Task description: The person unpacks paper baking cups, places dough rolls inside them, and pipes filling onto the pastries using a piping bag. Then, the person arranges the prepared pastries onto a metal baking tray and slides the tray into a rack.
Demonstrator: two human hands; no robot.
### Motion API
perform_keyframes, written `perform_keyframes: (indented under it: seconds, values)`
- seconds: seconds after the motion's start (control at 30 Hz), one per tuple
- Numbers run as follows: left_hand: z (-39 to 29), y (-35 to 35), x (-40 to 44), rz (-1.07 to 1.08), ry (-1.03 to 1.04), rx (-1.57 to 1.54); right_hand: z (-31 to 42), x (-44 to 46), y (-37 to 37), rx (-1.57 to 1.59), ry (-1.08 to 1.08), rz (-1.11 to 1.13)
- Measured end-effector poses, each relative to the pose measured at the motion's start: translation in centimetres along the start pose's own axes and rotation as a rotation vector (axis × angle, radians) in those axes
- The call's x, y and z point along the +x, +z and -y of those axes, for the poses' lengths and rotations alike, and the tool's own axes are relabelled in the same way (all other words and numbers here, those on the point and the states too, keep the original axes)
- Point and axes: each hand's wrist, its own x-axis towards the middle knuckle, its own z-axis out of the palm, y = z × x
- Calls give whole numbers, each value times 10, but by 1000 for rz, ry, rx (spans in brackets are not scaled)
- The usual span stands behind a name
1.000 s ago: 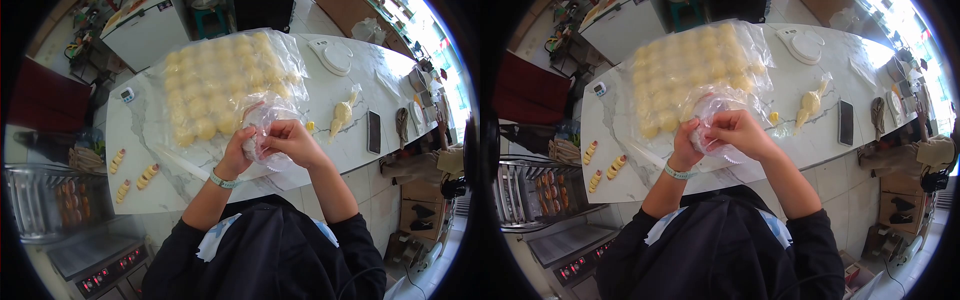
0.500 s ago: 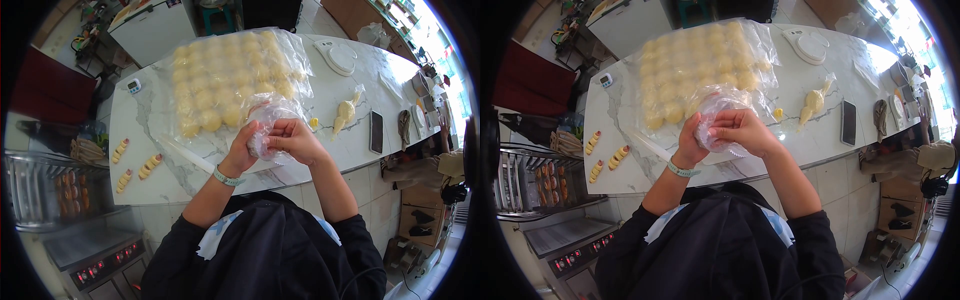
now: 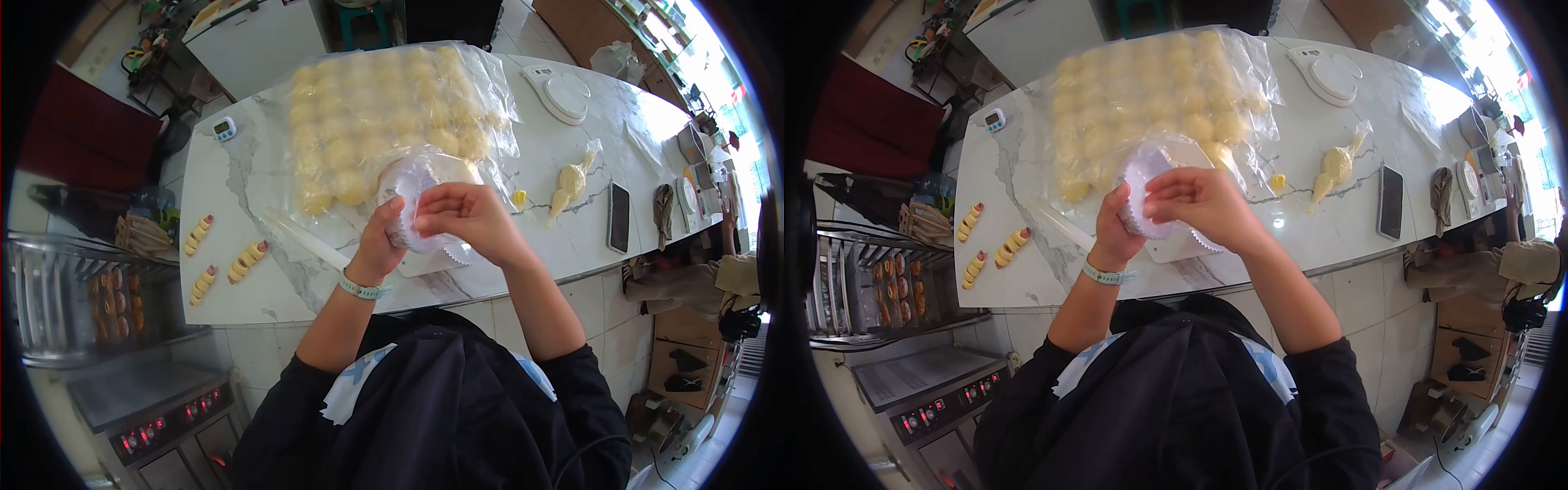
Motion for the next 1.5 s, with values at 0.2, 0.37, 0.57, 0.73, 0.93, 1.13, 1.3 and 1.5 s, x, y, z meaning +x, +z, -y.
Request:
perform_keyframes:
  seconds: [0.2, 0.37, 0.57, 0.73, 0.93, 1.13, 1.3, 1.5]
  values:
    - [2, 1, -3, 192, -49, -152, -20, 11, -1, 249, 203, 90]
    - [2, 2, -5, 70, -8, 41, -20, 12, 1, 239, 238, 180]
    - [1, -3, -8, 71, -62, 2, -26, 15, 4, 233, 224, 210]
    - [-5, 6, -16, 95, -29, -37, -29, 17, 7, 346, 236, 186]
    - [-6, 4, -16, -120, 235, 180, -38, 12, 11, 149, 22, -48]
    - [-44, -36, -28, -255, 227, -99, -1, -2, -15, -178, -618, -644]
    - [-56, -14, -31, -310, 318, -162, -21, 7, -18, -1117, -717, -489]
    - [-24, 12, -23, -42, 111, 99, -3, 4, 18, -431, -148, -47]
